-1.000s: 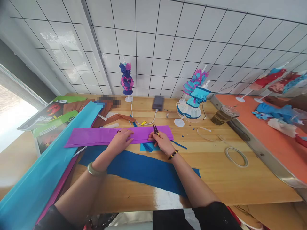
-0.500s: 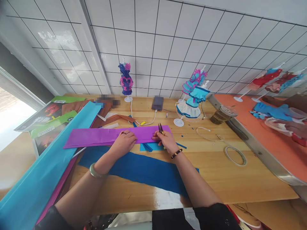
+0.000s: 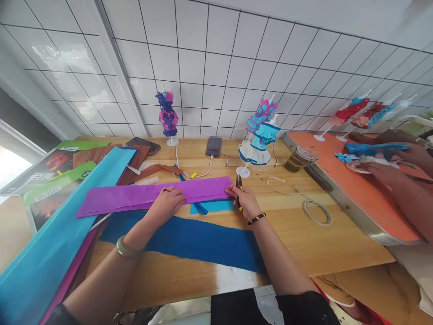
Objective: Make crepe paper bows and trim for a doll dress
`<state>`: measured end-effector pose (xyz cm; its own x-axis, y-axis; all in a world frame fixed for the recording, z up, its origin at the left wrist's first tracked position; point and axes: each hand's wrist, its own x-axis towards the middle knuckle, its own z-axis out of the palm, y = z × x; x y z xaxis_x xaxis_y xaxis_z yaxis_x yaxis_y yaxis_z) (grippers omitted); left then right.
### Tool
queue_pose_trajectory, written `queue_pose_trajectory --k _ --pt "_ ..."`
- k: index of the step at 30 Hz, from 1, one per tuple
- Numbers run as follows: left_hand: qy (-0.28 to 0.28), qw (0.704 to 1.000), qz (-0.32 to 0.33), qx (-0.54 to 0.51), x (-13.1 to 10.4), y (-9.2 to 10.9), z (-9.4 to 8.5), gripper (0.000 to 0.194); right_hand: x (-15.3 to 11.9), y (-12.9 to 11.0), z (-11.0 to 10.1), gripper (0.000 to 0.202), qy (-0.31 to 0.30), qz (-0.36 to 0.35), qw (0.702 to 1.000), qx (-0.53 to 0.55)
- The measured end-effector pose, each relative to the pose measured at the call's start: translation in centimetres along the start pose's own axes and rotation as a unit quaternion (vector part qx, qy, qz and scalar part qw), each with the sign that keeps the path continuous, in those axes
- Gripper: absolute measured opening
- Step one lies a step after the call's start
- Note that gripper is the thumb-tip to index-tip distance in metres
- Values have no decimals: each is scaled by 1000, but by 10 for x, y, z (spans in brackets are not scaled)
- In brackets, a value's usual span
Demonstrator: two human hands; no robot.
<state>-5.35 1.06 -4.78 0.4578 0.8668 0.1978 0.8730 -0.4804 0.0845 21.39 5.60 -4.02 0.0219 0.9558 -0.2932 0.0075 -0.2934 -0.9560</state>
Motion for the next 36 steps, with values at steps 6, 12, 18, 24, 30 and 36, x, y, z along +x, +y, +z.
queue_pose_trajectory --k 6,12,18,24,30,36 --pt "14 1000 1 8 0 -2 3 24 2 -1 -31 7 75 -22 997 10" --pt "14 1000 -16 22 1 -2 6 19 -12 -17 -31 17 97 -60 993 19" --pt "19 999 -6 29 1 -2 7 21 -49 -27 19 24 -87 -3 996 -2" --pt "5 999 7 50 1 -1 3 22 -74 -12 71 44 -290 243 919 109" --pt "13 998 5 60 1 0 1 20 -69 3 91 33 -317 328 866 203" --pt "26 998 2 65 0 0 2 16 -62 2 102 33 -278 300 896 172"
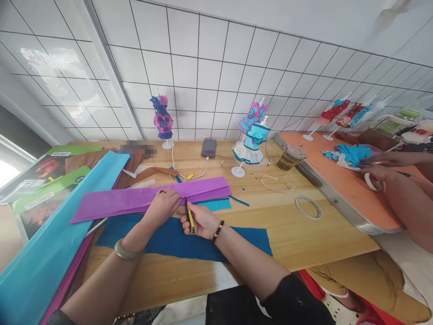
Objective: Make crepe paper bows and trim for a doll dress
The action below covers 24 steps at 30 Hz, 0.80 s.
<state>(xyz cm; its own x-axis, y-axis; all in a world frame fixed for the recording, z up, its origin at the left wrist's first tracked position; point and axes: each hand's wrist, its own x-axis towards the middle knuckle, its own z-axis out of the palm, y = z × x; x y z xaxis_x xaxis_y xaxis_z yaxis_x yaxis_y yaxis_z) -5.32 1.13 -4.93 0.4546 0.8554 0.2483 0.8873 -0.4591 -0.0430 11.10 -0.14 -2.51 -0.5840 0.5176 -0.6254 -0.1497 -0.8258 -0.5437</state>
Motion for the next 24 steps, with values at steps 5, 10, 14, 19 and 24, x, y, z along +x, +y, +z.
queue_pose_trajectory --k 5,10,14,19,24 --pt "26 999 1 -21 -1 0 0 14 6 -3 4 33 26 -21 999 -11" --pt "59 998 3 -34 -1 -2 2 12 12 -4 6 33 25 -36 999 -3" --pt "63 998 4 -31 -2 -2 2 12 15 -4 8 32 32 -44 999 0" --pt "65 997 5 -30 -2 -1 2 13 17 -3 9 30 42 -52 998 1" --pt "58 998 4 -27 -2 -1 3 14 17 -2 10 28 54 -59 997 -1"
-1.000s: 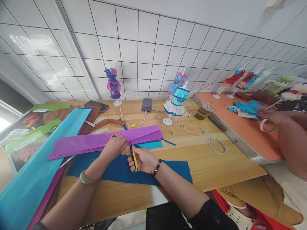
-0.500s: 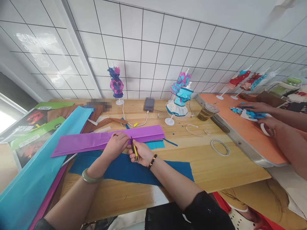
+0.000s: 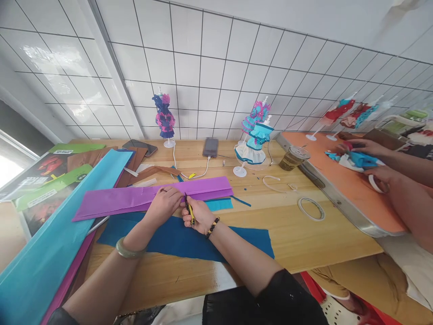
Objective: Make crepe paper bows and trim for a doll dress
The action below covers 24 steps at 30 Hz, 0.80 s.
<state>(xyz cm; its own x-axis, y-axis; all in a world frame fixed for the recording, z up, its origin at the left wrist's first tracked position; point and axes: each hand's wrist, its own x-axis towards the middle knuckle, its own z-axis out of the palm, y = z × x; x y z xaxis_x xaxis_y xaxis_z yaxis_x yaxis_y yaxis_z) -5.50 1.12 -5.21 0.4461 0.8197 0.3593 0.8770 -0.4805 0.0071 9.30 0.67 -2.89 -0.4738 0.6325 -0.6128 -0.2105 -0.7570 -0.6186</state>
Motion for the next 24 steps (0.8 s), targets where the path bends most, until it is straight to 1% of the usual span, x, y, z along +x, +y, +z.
queue_pose_trajectory --k 11,15,20,24 --pt "4 1000 -2 -17 0 -1 -2 17 1 1 2 25 11 -11 1000 -3" --pt "-4 1000 -1 -9 0 -1 -2 17 -2 1 2 29 4 -7 1000 -6" --pt "-6 1000 -4 -9 0 -1 -3 18 -15 3 0 31 -11 6 1000 -13" --pt "1 1000 -12 -25 -2 -1 0 19 -34 5 -10 33 -34 28 998 -45"
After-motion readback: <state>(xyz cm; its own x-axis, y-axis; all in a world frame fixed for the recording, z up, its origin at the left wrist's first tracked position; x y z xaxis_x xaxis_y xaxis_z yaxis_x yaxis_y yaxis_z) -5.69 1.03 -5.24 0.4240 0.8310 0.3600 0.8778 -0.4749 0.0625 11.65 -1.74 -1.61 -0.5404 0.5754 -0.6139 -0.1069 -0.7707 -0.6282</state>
